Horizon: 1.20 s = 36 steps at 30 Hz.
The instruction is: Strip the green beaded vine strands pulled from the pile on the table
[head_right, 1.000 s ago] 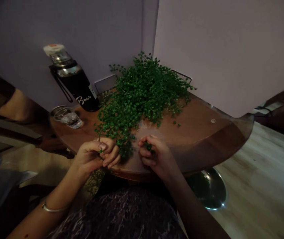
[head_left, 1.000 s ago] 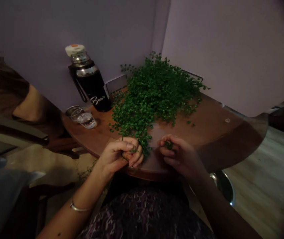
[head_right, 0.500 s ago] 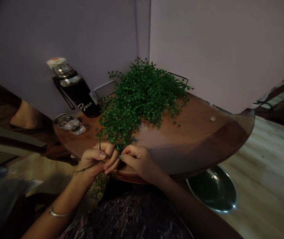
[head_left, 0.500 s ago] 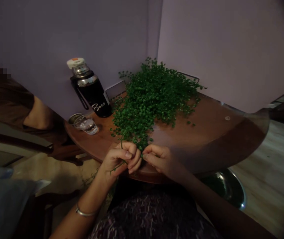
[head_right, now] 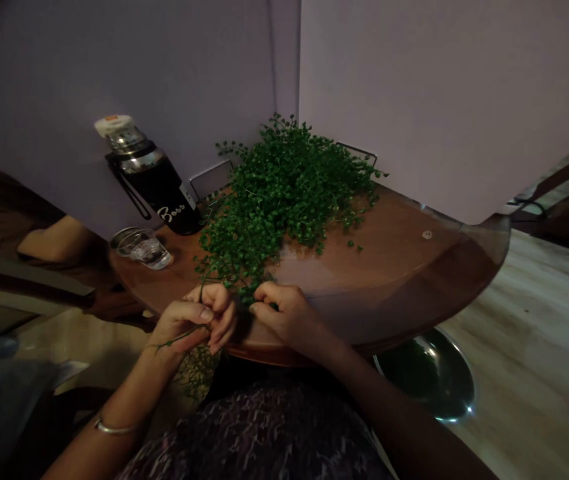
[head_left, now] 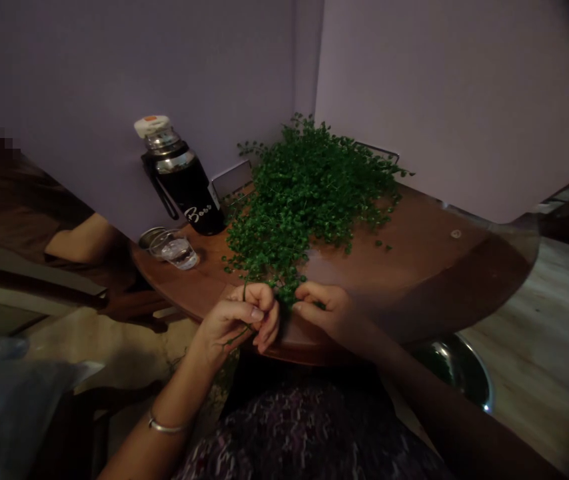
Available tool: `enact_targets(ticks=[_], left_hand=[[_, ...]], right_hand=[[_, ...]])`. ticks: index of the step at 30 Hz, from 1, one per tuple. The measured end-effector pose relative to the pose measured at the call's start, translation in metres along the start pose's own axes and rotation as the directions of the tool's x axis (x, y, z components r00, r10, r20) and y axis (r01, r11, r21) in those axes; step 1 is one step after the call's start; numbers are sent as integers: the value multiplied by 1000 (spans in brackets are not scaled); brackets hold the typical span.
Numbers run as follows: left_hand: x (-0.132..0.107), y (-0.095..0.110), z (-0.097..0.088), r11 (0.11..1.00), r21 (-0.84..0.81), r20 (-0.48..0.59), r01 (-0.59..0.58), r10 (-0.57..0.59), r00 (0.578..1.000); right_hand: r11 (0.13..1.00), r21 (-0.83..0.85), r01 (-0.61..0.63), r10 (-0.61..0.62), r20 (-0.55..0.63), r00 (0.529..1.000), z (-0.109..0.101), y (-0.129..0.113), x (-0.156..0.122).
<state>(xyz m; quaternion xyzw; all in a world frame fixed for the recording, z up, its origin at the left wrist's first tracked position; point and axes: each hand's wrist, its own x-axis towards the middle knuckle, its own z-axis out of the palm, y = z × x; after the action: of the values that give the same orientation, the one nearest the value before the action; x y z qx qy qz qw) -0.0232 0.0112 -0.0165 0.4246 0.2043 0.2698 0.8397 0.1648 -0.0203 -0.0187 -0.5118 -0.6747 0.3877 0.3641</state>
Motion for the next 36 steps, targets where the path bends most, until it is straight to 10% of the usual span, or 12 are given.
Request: enact_targets(ticks=[5, 8, 12, 14, 17, 20, 26, 32, 36], left_hand=[[-9, 9, 2, 951, 268, -268, 157, -82, 960], [-15, 14, 9, 849, 515, -440, 117, 144, 887], [-25, 15, 29, 395, 917, -368, 51, 791, 490], [-26, 12, 38, 174, 985, -166, 17, 902, 398], [-19, 5, 41, -16, 999, 38, -46, 844, 536], [-4, -1, 32, -11, 998, 44, -54, 751, 659], [7, 1, 22, 20, 993, 51, -113, 806, 590], [7, 17, 27, 375, 867, -149, -330, 824, 546], [12, 24, 32, 676, 530, -275, -512, 709, 650]], right_hand=[[934, -326, 145, -249, -305, 919, -17, 1, 0], [796, -549, 253, -466, -290, 836, -21, 0, -2], [727, -635, 260, -500, -231, 835, -16, -3, -5], [741, -621, 256, -487, -234, 842, -12, -6, -6], [770, -561, 303, -519, -274, 810, -7, -12, -8], [798, -493, 347, -529, -299, 794, -2, -15, -9], [935, -229, 270, -311, -165, 936, 3, -2, -3], [968, -234, 93, -76, 84, 994, 7, 19, 8], [949, -301, 90, -52, 131, 990, 9, 12, 10]])
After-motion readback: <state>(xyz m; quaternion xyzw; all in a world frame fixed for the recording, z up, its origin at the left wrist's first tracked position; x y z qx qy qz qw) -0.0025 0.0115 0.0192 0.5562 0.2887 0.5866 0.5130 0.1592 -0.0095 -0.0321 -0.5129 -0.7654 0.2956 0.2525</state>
